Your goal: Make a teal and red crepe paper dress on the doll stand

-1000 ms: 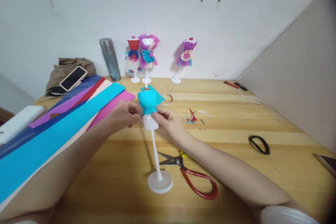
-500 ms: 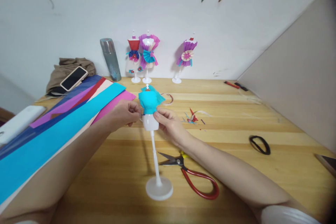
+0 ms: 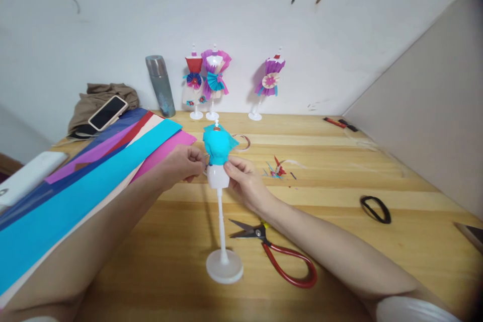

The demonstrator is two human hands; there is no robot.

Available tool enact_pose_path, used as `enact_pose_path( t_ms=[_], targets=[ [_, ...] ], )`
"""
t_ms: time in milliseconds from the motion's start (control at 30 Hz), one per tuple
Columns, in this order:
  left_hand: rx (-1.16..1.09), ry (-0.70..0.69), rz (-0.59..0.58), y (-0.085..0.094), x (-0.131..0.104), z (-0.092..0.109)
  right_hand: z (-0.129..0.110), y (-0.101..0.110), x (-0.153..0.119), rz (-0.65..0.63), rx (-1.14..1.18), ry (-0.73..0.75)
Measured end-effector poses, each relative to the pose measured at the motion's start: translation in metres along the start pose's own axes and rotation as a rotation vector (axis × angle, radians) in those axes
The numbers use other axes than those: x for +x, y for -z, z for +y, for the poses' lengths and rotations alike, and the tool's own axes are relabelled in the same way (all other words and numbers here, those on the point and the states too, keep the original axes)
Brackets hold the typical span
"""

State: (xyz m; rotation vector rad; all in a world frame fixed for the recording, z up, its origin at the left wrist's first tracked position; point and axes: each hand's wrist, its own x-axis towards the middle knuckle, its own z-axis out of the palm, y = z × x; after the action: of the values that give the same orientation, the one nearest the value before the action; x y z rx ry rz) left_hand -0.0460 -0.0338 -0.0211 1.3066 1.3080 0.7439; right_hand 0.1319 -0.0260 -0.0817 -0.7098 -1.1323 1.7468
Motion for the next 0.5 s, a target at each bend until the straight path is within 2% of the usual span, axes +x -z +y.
enact_pose_path(
  t_ms=[167,233,333,500],
  targets=[
    [0.007,-0.027,-0.031,0.0,0.0,0.001,0.004,-0.002,0.001,-0.016,0.027,0.03],
    [0.039,-0.001,0.008,0.0,0.002,-0.001,0.002,-0.002,0.0,-0.016,0.008,0.047],
    [0.061,0.073,0.081,0.0,0.006,-0.006,-0.012,0.0,-0.002,0.014,-0.019,0.091],
    [-0.12,0.063,0.0,0.0,0.008,-0.008,-0.04,0.004,0.0,0.058,-0.04,0.173]
  ],
)
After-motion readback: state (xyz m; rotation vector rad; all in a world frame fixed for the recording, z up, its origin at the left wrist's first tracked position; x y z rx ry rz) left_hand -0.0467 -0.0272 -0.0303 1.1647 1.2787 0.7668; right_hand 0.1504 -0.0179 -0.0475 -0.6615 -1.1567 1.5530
